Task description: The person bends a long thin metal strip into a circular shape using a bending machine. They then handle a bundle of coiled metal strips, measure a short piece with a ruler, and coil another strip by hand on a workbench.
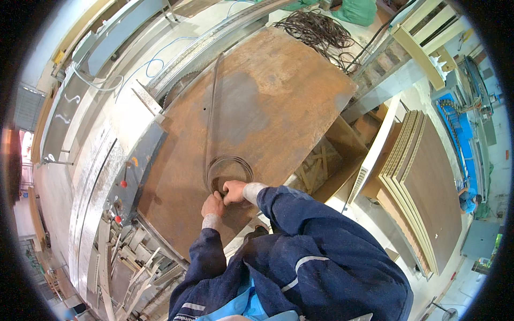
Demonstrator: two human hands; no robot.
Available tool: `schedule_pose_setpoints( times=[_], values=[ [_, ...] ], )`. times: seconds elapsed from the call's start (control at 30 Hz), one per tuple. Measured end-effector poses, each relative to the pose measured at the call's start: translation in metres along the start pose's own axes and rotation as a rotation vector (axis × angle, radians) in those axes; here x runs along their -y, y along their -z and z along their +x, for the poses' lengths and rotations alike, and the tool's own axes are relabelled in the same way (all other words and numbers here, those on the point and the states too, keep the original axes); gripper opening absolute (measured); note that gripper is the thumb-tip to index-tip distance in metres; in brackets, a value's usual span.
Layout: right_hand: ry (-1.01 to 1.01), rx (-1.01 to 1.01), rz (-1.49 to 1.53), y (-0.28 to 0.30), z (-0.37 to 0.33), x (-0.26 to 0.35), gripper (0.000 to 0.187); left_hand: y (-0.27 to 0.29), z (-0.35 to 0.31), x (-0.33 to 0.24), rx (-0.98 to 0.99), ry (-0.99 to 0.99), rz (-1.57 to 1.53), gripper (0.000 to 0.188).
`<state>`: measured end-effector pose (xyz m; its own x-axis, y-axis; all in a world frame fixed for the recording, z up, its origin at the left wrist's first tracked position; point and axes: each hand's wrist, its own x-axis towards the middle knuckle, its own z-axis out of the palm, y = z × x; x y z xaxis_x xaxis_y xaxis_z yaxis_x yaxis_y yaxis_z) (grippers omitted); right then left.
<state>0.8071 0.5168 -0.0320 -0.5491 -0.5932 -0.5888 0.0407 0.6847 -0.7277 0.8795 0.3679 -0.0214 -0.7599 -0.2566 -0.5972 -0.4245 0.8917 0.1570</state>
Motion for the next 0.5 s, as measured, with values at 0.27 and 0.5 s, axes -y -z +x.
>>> schedule_pose_setpoints(
  times=[0.27, 0.5],
  values=[
    [-0.051, -0.362, -0.186, -0.014, 0.008, 0.036, 0.035, -0.029, -0.026, -0.005, 0.164, 0.01, -0.072, 0.058],
    [0.268, -0.317, -0.734, -0.038, -0.009, -0.003, 0.017, 0.023, -0.014, 0.01, -0.122, 0.118, -0.223, 0.078]
  ],
)
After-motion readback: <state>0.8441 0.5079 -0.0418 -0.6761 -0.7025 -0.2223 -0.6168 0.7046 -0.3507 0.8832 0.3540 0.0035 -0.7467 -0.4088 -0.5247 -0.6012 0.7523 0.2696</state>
